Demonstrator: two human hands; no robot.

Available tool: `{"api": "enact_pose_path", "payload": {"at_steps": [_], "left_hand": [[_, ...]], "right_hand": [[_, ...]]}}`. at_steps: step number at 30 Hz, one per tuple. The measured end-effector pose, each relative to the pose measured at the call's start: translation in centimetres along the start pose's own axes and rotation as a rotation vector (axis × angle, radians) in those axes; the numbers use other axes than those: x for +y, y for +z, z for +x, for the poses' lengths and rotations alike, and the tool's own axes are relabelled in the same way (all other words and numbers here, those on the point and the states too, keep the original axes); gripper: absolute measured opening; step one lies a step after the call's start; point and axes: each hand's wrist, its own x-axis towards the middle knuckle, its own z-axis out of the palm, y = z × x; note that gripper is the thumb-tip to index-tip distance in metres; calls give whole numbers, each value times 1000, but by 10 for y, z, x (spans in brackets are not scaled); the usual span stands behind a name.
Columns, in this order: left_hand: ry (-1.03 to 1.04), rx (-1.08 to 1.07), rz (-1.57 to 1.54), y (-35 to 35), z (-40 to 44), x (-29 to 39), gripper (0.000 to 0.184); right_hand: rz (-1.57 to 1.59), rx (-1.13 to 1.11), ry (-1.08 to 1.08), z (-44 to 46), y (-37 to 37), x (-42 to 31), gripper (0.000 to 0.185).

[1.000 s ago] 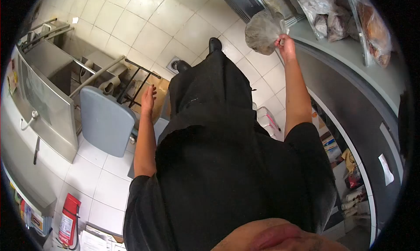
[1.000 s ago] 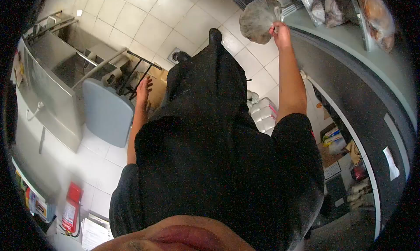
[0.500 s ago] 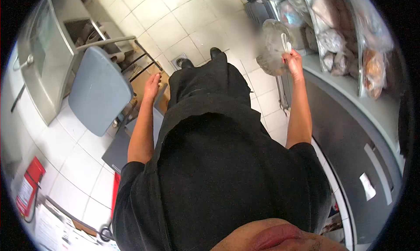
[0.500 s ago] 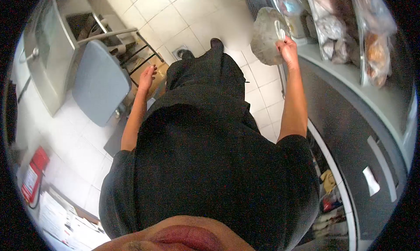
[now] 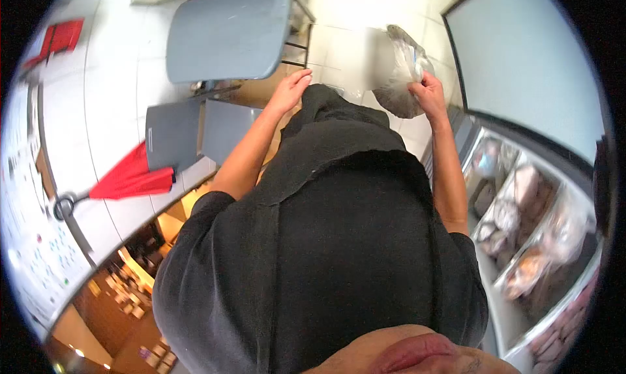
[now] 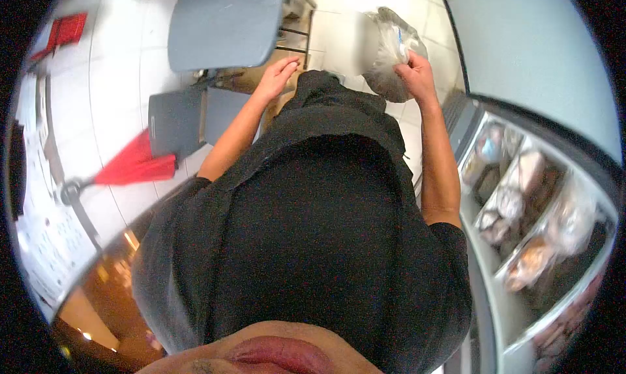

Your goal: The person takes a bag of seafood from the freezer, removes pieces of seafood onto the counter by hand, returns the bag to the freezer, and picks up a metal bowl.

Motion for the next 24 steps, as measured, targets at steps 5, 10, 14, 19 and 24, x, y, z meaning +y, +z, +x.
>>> {"api": "enact_pose_path", "payload": {"at_steps": [5,10,14,19,24], "left_hand": [[-2,196,-194,-64,1,14,36],[32,435,-339,-148,10,-21,35],[19,572,-458,-195,19,-60,35],[-62,689,-433,-222,24,-90,32],[-32,851,-321,-215,38,-105,31]], "right_hand": [[-90,-195,-28,100,116,-71,7],[-114,-391,-23,182,247,-118,7],[-122,-446,13,237,337,-121,14],[-303,-514,125,303,408,-63,26],[-809,-588,-229,346,433,-58,31]]}}
